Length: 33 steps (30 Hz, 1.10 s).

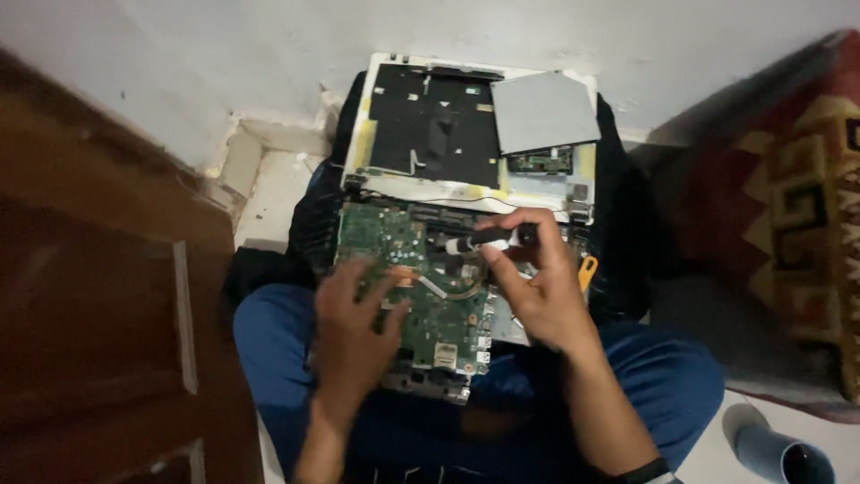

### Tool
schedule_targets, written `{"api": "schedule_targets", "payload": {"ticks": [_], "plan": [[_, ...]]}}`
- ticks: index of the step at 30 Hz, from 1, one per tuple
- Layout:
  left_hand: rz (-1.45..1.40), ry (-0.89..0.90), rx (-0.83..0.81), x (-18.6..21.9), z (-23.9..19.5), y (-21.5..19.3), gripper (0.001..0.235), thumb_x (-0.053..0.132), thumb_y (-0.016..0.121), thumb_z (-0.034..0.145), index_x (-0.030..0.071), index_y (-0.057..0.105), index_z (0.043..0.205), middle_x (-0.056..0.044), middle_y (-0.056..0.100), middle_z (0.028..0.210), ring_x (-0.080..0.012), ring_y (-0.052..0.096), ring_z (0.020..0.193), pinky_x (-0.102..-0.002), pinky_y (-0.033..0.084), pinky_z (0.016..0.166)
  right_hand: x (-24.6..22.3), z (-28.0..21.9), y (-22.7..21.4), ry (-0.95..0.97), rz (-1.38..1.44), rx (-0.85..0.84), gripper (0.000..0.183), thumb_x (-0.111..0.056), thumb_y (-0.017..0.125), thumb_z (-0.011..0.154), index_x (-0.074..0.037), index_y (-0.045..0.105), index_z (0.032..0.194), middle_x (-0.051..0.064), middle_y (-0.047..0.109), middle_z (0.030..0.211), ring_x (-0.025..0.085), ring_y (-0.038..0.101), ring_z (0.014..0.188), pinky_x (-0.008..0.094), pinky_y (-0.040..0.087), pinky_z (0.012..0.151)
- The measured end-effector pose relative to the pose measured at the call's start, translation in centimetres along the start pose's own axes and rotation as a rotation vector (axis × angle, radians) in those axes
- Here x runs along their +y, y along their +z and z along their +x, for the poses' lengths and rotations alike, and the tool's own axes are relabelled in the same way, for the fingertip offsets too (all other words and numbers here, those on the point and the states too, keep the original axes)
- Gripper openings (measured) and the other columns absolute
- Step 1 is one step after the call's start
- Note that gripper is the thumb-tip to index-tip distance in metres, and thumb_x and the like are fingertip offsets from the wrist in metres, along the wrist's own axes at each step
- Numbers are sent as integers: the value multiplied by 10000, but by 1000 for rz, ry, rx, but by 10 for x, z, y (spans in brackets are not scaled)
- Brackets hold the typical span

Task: The person sits on the floor and works on a disassembled laptop motherboard. They use a screwdriver to tighten screws on the circuit board and handle various internal components.

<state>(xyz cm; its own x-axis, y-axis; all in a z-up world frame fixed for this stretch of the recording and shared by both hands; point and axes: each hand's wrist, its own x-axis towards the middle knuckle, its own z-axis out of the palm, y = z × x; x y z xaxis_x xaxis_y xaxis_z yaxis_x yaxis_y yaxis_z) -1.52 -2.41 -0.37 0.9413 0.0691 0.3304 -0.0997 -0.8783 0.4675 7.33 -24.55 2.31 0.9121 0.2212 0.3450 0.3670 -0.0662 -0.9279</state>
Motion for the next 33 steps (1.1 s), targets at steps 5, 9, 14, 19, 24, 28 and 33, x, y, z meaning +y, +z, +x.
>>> {"api": "schedule_targets", "payload": {"ticks": [5, 9, 14, 19, 24, 28, 33], "plan": [[-80, 279, 61, 44, -16, 31, 115, 139, 722, 838, 138, 742, 951, -91, 671, 1149, -354, 611, 1111, -613, 403, 934, -2, 0, -14, 40, 9, 28, 279, -67, 660, 984, -93, 473, 1189, 147, 688, 1139, 236, 702, 1074, 304, 602, 839], [-87, 488, -117, 81, -36, 57, 225, 214, 772, 846, 139, 727, 1054, -78, 657, 1198, -322, 591, 1197, -636, 369, 1033, -4, -1, -34, 19, 22, 116, 251, -84, 637, 1019, -72, 445, 1180, 180, 678, 1115, 218, 690, 1041, 270, 572, 854], [-6, 471, -246, 94, -44, 92, 454, 289, 707, 925, 60, 647, 1313, -91, 603, 1448, -275, 485, 1412, -641, 334, 1058, -8, -1, -51, -57, 83, 189, 269, -167, 639, 1040, -77, 450, 1208, 178, 683, 1102, 202, 663, 1000, 298, 547, 828], [70, 473, -239, 93, -37, 84, 372, 294, 715, 923, 70, 690, 1218, -84, 663, 1345, -283, 551, 1338, -649, 367, 1049, -10, -1, -61, -97, 39, 183, 256, -124, 631, 1041, -81, 455, 1222, 149, 681, 1108, 212, 680, 1037, 314, 555, 896], [18, 486, -250, 97, -30, 78, 309, 255, 696, 957, 75, 658, 1205, -105, 629, 1362, -312, 550, 1330, -661, 341, 1073, -14, 0, -63, -63, 36, 176, 250, -99, 634, 1036, -92, 448, 1202, 142, 692, 1088, 204, 698, 987, 267, 578, 779], [20, 497, -204, 100, -26, 81, 260, 201, 688, 916, 94, 653, 1150, -100, 643, 1311, -333, 568, 1251, -633, 362, 1028, -15, -1, -65, -107, 61, 186, 250, -104, 641, 1037, -83, 463, 1212, 134, 670, 1103, 225, 693, 1044, 322, 578, 909], [-9, 479, -180, 100, -20, 86, 237, 117, 709, 885, 110, 688, 1121, -61, 669, 1247, -318, 561, 1239, -618, 360, 1029, -16, -1, -65, -106, 61, 188, 233, -101, 629, 1045, -84, 461, 1206, 146, 680, 1098, 222, 697, 1032, 322, 570, 875]]}}
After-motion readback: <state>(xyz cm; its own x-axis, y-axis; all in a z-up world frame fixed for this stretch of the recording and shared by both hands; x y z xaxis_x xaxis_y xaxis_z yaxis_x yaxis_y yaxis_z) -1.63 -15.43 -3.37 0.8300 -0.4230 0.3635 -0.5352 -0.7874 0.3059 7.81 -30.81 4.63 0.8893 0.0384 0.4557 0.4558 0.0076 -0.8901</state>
